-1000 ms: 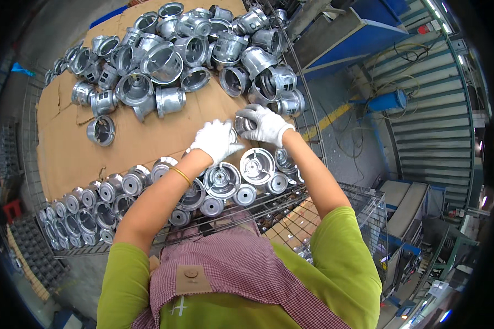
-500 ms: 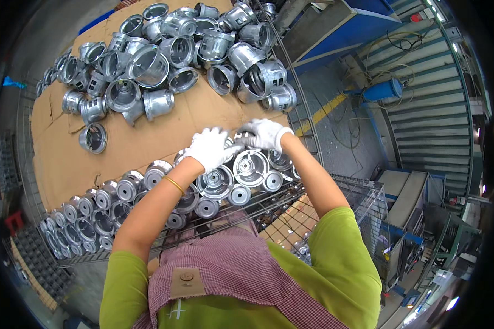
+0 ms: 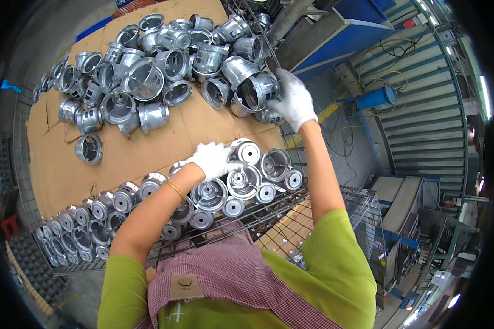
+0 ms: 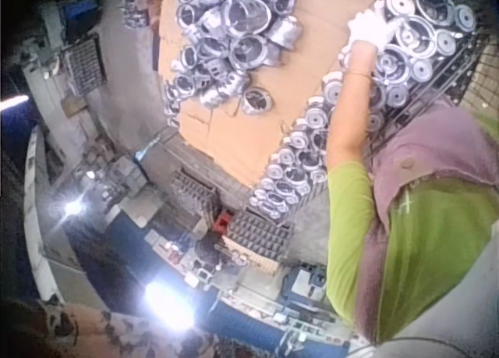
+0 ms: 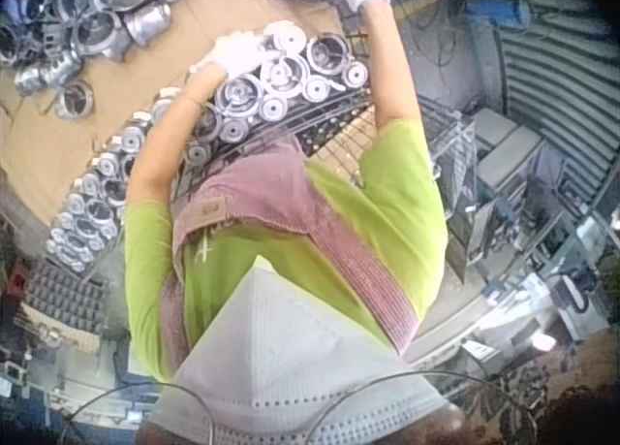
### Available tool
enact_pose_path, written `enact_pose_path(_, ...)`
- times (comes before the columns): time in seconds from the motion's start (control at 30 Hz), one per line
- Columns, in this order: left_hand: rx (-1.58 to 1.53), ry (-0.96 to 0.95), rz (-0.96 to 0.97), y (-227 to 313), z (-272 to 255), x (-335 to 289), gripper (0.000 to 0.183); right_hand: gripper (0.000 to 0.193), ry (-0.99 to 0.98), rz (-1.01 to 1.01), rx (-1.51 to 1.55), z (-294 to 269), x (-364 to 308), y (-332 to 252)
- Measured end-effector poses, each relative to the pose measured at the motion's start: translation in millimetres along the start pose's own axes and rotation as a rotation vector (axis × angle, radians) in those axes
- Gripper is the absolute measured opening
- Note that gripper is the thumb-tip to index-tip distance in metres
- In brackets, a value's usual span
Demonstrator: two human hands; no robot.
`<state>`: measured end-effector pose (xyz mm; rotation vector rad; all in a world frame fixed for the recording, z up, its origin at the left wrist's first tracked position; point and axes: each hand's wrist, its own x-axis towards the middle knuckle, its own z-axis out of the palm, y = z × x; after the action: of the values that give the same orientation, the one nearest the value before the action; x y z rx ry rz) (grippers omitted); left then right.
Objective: The person arranges metal components in rows on a cardboard layer inside a wire container, covers the layer with cardboard sheets, and places more metal components on top of the cardboard.
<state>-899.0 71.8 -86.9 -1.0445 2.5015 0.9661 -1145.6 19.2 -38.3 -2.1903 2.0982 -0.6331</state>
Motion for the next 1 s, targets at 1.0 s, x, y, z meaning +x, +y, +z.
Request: enact_pose_path(1.0,0.401,0.661,-0.163,-54,-35,5,0.019,0.06,-0.748,0.213,0.548,30,-18,20)
